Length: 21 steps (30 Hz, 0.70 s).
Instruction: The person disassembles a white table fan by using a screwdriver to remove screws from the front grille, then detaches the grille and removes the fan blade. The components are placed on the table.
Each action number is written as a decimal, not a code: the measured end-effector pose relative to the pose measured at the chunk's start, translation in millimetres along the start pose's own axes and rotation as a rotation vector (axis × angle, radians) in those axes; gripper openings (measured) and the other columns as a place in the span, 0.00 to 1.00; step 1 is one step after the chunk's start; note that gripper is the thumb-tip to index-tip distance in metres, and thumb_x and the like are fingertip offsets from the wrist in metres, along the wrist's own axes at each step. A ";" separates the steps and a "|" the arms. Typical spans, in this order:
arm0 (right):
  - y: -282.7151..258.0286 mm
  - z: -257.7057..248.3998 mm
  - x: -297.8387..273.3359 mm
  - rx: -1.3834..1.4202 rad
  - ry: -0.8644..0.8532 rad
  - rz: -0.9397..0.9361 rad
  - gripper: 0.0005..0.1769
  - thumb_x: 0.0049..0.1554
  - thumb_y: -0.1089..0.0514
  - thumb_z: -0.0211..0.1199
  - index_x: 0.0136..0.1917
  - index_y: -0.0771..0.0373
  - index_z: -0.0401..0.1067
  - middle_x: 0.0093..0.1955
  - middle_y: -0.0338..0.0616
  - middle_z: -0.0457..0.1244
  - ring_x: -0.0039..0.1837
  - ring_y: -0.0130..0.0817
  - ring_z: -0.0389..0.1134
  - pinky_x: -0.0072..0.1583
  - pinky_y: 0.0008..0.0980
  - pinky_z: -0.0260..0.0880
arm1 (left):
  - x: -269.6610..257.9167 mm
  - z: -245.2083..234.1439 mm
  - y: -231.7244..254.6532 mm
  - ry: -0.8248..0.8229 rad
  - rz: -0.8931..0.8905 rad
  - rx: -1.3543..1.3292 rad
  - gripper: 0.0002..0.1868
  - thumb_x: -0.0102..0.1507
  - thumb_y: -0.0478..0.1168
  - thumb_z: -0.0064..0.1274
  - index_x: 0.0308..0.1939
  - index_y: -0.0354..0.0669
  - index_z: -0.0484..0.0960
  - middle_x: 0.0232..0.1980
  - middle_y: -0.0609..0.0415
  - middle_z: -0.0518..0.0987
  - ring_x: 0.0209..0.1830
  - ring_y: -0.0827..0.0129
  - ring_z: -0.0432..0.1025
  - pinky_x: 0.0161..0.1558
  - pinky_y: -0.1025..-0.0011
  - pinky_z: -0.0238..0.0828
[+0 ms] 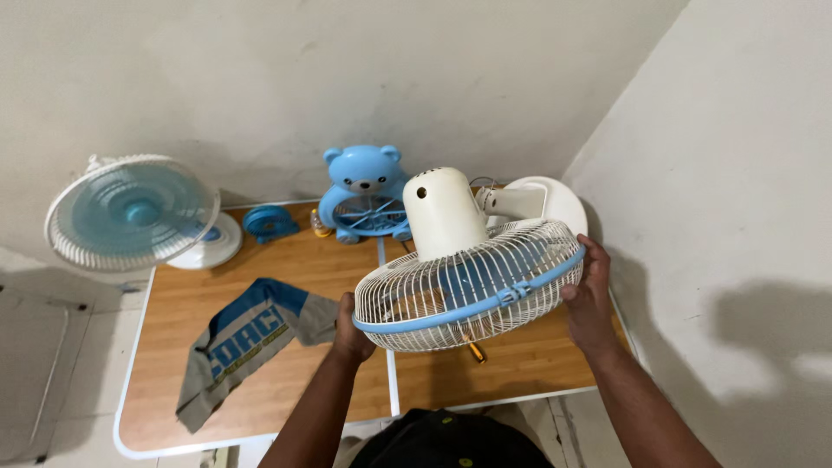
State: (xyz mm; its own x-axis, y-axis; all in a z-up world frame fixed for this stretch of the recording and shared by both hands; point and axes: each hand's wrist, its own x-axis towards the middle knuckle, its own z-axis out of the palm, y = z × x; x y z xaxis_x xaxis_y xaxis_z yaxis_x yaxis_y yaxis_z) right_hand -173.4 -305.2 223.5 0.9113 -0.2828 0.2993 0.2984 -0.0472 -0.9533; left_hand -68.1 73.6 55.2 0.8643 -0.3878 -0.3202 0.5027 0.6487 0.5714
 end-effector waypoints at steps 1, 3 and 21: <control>0.3 5.5 -4.3 -0.014 -0.015 -0.010 0.64 0.49 0.23 0.69 0.82 0.59 0.45 0.79 0.53 0.48 0.81 0.46 0.49 0.79 0.49 0.51 | -8.9 1.0 2.9 -0.009 0.004 0.008 0.33 0.70 0.56 0.27 0.60 0.34 0.77 0.54 0.42 0.82 0.52 0.57 0.77 0.55 0.54 0.76; 0.4 14.4 -9.7 -0.053 -0.052 -0.043 0.64 0.50 0.23 0.69 0.82 0.58 0.44 0.79 0.53 0.47 0.82 0.45 0.49 0.80 0.49 0.51 | -24.4 5.3 7.7 0.070 -0.053 0.006 0.33 0.70 0.59 0.28 0.60 0.36 0.76 0.54 0.43 0.82 0.51 0.58 0.77 0.55 0.55 0.76; 24.9 70.3 -45.9 -0.073 -0.303 0.002 0.66 0.48 0.31 0.75 0.82 0.57 0.38 0.79 0.54 0.47 0.80 0.45 0.51 0.77 0.49 0.58 | -87.3 -33.0 15.5 0.223 -0.161 -0.010 0.34 0.66 0.59 0.42 0.63 0.34 0.75 0.53 0.38 0.82 0.46 0.55 0.80 0.48 0.54 0.80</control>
State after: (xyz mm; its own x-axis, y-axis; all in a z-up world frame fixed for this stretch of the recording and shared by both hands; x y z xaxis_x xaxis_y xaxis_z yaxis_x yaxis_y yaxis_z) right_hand -187.8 -226.0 188.9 0.9581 0.0151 0.2859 0.2856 -0.1187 -0.9510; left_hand -135.3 139.0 67.1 0.7545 -0.3333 -0.5653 0.6330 0.5971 0.4928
